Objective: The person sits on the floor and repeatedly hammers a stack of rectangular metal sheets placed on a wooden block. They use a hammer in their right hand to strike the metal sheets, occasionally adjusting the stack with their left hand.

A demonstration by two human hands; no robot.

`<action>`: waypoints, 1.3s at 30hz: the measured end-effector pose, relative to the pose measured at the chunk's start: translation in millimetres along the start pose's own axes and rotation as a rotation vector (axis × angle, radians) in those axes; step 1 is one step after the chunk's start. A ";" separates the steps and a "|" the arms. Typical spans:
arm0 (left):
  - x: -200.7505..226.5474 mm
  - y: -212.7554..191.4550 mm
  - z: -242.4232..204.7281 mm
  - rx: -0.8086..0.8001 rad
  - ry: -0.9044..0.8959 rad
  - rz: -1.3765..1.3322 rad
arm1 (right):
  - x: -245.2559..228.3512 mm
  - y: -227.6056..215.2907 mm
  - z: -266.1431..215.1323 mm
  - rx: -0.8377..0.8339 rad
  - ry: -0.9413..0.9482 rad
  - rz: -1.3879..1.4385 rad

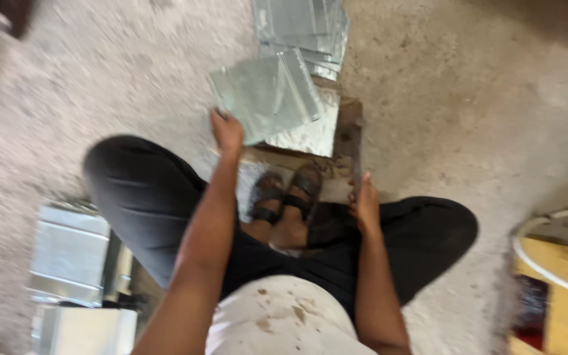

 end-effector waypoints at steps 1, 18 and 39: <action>5.0 5.6 -2.5 -0.068 -0.037 -0.039 | 1.0 3.5 3.7 -0.019 0.046 0.066; 100.8 56.3 -44.8 -0.288 -0.027 0.475 | 0.8 31.4 -6.4 0.064 0.007 0.080; 91.6 49.6 -44.1 0.071 0.096 0.023 | -15.5 54.2 20.3 -0.096 -0.110 -0.110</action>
Point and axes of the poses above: each hand's wrist, its own z-axis towards the middle knuckle, its own y-axis out of the palm, x = y × z, the point moved 5 cm from there along z, towards the middle knuckle, and after that the axes turned 2 degrees about -z, right-handed, at the moved point
